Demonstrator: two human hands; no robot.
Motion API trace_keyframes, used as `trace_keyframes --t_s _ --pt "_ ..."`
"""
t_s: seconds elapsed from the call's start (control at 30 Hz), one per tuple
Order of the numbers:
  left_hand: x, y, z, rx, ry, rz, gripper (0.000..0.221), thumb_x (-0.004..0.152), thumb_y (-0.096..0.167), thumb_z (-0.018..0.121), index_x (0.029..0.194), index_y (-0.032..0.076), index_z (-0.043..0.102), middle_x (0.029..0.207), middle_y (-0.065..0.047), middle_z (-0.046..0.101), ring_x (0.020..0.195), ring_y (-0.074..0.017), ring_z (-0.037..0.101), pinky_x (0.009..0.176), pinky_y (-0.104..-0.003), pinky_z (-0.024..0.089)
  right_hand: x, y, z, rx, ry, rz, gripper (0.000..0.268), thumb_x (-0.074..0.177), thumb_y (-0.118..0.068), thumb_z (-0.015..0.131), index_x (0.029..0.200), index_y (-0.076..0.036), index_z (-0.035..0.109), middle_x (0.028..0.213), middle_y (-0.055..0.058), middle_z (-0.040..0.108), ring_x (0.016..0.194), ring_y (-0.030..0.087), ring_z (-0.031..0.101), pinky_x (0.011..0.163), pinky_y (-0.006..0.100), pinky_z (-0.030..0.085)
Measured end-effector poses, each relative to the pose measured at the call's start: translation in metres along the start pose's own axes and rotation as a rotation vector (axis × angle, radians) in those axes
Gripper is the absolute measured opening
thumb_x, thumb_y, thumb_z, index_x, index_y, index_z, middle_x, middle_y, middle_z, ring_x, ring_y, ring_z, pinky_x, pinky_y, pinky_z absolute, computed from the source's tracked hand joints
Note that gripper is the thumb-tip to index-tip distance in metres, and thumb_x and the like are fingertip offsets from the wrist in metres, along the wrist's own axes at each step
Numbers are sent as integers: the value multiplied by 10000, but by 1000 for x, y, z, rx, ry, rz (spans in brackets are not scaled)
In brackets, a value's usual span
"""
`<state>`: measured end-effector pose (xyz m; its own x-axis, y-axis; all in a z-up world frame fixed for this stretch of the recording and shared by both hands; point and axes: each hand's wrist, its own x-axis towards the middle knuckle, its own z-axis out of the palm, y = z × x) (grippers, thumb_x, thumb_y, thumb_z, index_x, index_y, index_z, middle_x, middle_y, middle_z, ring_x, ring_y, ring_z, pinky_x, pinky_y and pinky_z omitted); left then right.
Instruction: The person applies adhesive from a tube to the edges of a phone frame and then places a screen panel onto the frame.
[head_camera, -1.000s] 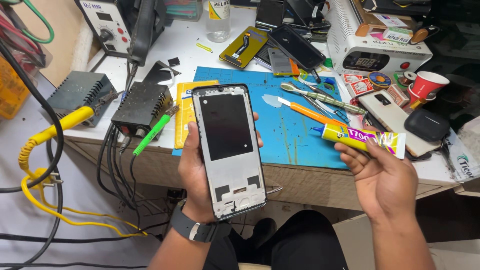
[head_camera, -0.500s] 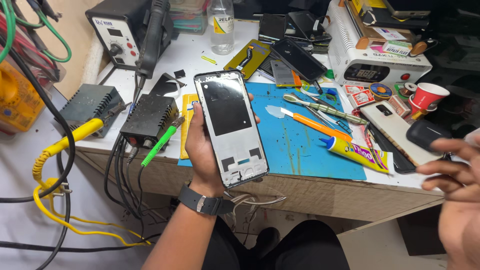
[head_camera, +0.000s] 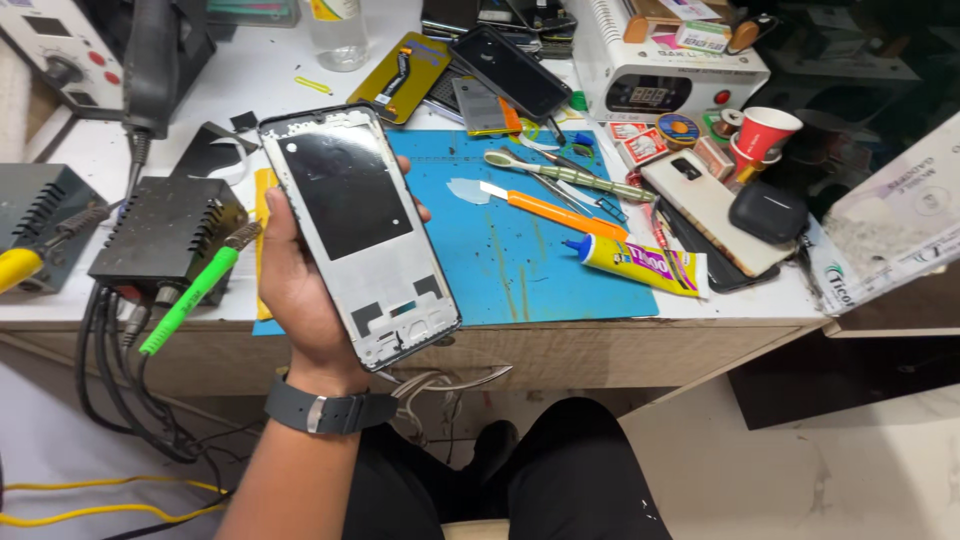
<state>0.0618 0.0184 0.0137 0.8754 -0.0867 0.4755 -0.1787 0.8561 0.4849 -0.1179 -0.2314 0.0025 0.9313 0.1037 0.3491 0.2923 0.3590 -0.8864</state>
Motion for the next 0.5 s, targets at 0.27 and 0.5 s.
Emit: trace_keyframes --t_s 0.27,0.5 --pt "3 -4 -3 -10 -29 11 619 1171 495 390 1428 -52 518 1240 -256 650 975 -336 684 828 -398 585 6 1 24 -39 -49 18 314 1121 -241 580 1015 51 619 925 240 635 751 307 632 662 393 529" --pt "-1 -4 -1 -79 -7 -39 604 1141 496 397 1428 -23 510 1243 -248 650 981 -334 687 821 -399 595 31 -2 27 -61 -70 30 266 1103 -218 580 1020 32 622 928 205 652 763 270 634 657 366 525"
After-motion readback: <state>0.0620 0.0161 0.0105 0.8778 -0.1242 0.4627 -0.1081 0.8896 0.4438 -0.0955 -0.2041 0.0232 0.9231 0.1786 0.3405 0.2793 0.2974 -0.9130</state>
